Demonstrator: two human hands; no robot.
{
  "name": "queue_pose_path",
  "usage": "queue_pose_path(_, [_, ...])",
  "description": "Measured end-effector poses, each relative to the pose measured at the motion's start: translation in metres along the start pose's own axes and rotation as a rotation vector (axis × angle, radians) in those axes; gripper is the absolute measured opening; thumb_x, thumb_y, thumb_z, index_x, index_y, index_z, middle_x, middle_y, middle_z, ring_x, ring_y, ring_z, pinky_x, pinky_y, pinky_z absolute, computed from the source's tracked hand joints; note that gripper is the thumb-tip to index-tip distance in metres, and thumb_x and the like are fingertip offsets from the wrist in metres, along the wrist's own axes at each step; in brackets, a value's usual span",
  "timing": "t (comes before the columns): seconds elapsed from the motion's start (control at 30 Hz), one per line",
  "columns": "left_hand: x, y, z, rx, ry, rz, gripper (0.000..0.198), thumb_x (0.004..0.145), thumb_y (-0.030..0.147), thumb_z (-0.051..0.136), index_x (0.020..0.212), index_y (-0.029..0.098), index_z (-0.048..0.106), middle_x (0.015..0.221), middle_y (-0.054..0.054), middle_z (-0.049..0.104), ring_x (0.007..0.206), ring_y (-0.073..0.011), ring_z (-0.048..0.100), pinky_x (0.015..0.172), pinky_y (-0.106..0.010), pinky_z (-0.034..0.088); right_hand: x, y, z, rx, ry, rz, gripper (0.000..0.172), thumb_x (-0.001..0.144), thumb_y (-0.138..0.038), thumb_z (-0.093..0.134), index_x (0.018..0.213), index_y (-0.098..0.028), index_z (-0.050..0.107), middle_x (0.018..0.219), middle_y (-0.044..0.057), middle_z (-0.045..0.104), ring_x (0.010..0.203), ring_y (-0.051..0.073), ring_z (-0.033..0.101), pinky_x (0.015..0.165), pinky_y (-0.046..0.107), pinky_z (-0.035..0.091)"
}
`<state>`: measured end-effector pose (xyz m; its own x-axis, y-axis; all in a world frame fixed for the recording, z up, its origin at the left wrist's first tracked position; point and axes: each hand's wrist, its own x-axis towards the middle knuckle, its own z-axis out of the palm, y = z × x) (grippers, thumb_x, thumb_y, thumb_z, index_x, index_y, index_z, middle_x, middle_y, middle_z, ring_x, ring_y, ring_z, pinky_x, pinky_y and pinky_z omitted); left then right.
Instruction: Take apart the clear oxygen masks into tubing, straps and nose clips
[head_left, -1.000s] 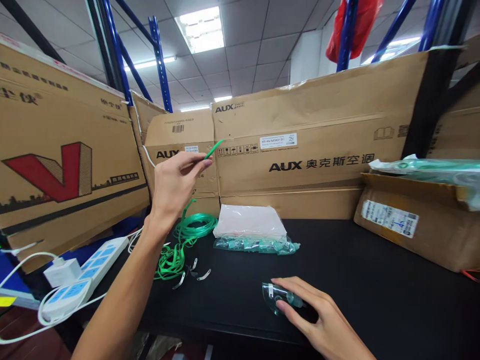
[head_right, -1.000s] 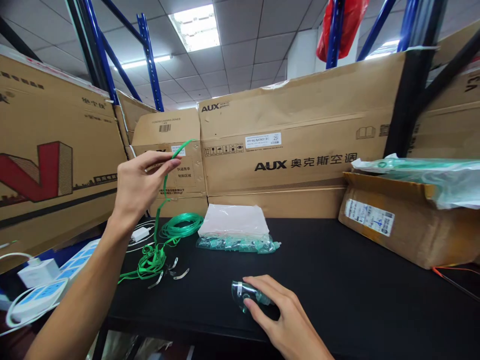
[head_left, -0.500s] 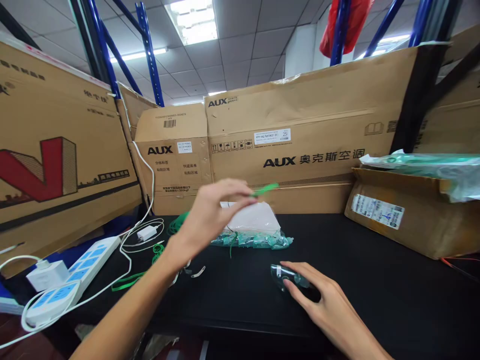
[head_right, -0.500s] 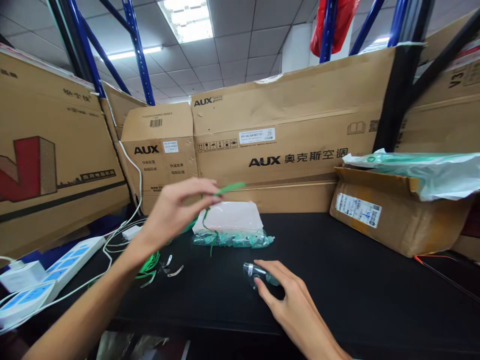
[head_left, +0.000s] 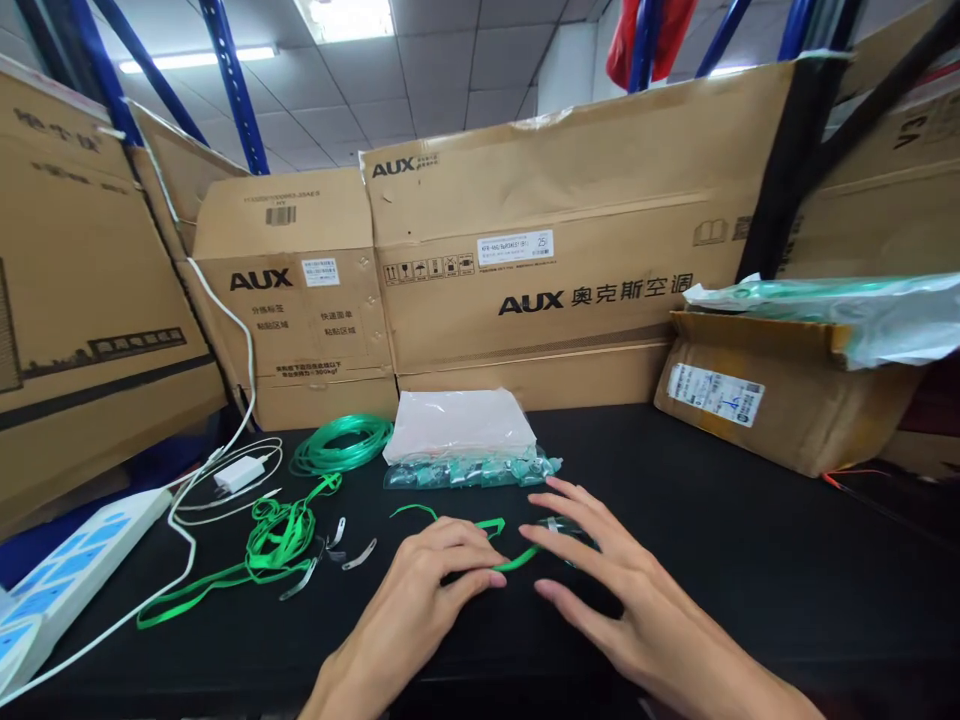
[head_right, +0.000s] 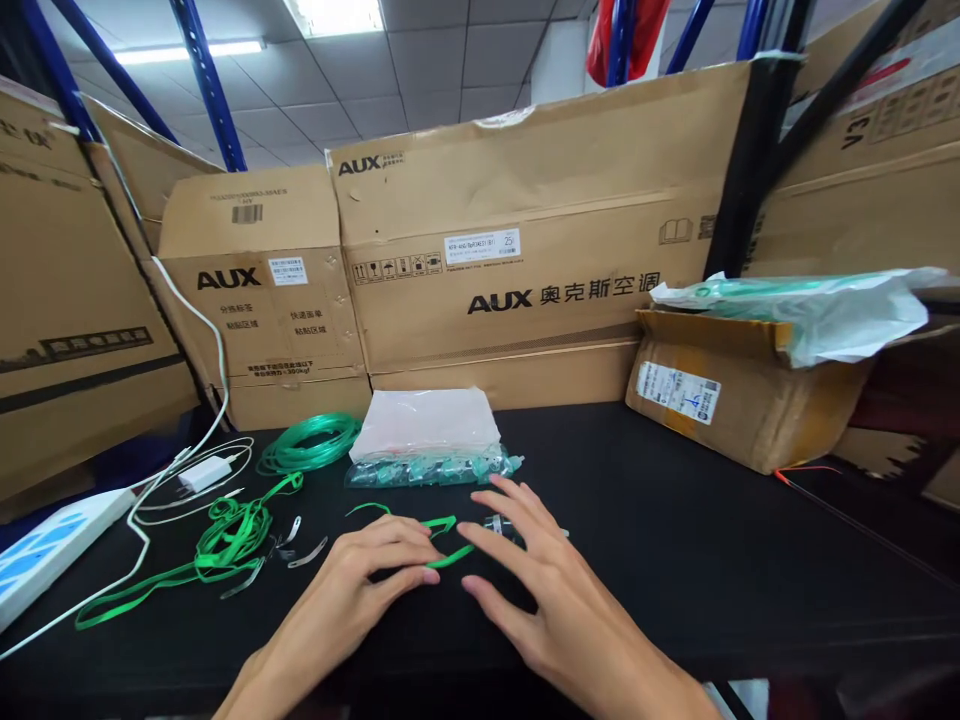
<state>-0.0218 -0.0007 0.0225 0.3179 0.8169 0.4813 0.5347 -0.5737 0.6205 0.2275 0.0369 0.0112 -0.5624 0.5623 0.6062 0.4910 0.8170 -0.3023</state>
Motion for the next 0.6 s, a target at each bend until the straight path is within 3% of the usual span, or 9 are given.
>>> queue_pose_path(0.1, [-0.002,-0.003,0.0,-0.032,-0.017,-0.02,0.023,0.095,0.015,0.075,0.105,0.034,0.085,0.105,0.004,0.081,0.112,-0.0188,0.069,0.101,-0.025,0.049,0.002,0.004,0.005,-0.009,-0.066,-0.047,0.021,0.104,-0.029,0.062,0.117,-0.031,0.078,0.143,0.006,0.067,0.149,0.033,0.047,0.124,0.064,0.033])
queue_pose_path(0.23, [-0.005,-0.008,-0.001,-0.02,-0.044,-0.03,0.019,0.098,0.016,0.072,0.098,0.03,0.084,0.102,0.003,0.08,0.108,-0.0188,0.07,0.099,-0.025,0.05,0.001,0.01,0.006,0.003,-0.081,-0.04,0.015,0.102,-0.025,0.063,0.105,-0.026,0.078,0.132,0.007,0.071,0.146,0.033,0.05,0.124,0.061,0.036])
queue_pose_path(0.3, [-0.004,-0.006,0.001,0.028,-0.073,-0.059,0.013,0.096,0.02,0.076,0.102,0.028,0.083,0.105,0.001,0.08,0.108,-0.0214,0.07,0.1,-0.031,0.05,0.002,0.007,0.004,0.011,-0.046,-0.077,0.016,0.1,-0.018,0.065,0.107,-0.027,0.077,0.123,0.005,0.075,0.139,0.031,0.058,0.125,0.06,0.034])
queue_pose_path(0.43, [0.003,0.002,0.011,0.195,-0.16,-0.159,0.041,0.085,0.032,0.088,0.125,0.031,0.076,0.11,-0.002,0.08,0.108,-0.0298,0.07,0.107,-0.052,0.044,0.008,-0.005,0.001,-0.046,-0.041,-0.183,0.027,0.098,-0.007,0.058,0.108,-0.026,0.074,0.096,0.001,0.079,0.115,0.026,0.073,0.125,0.058,0.036])
queue_pose_path(0.5, [0.007,0.0,0.017,0.266,-0.191,-0.115,0.027,0.094,0.033,0.079,0.121,0.032,0.078,0.102,-0.002,0.081,0.1,-0.0294,0.071,0.099,-0.051,0.048,0.009,-0.009,0.001,-0.111,-0.05,-0.205,0.028,0.1,-0.007,0.053,0.105,-0.025,0.074,0.091,0.003,0.08,0.102,0.026,0.075,0.116,0.054,0.049])
queue_pose_path(0.6, [0.009,-0.014,0.024,0.31,-0.167,-0.022,0.016,0.102,0.033,0.068,0.111,0.034,0.081,0.095,0.0,0.082,0.091,-0.0258,0.072,0.086,-0.041,0.051,0.006,-0.008,0.003,-0.149,-0.028,-0.195,0.026,0.104,-0.014,0.051,0.104,-0.025,0.075,0.087,0.005,0.079,0.085,0.025,0.074,0.087,0.041,0.065])
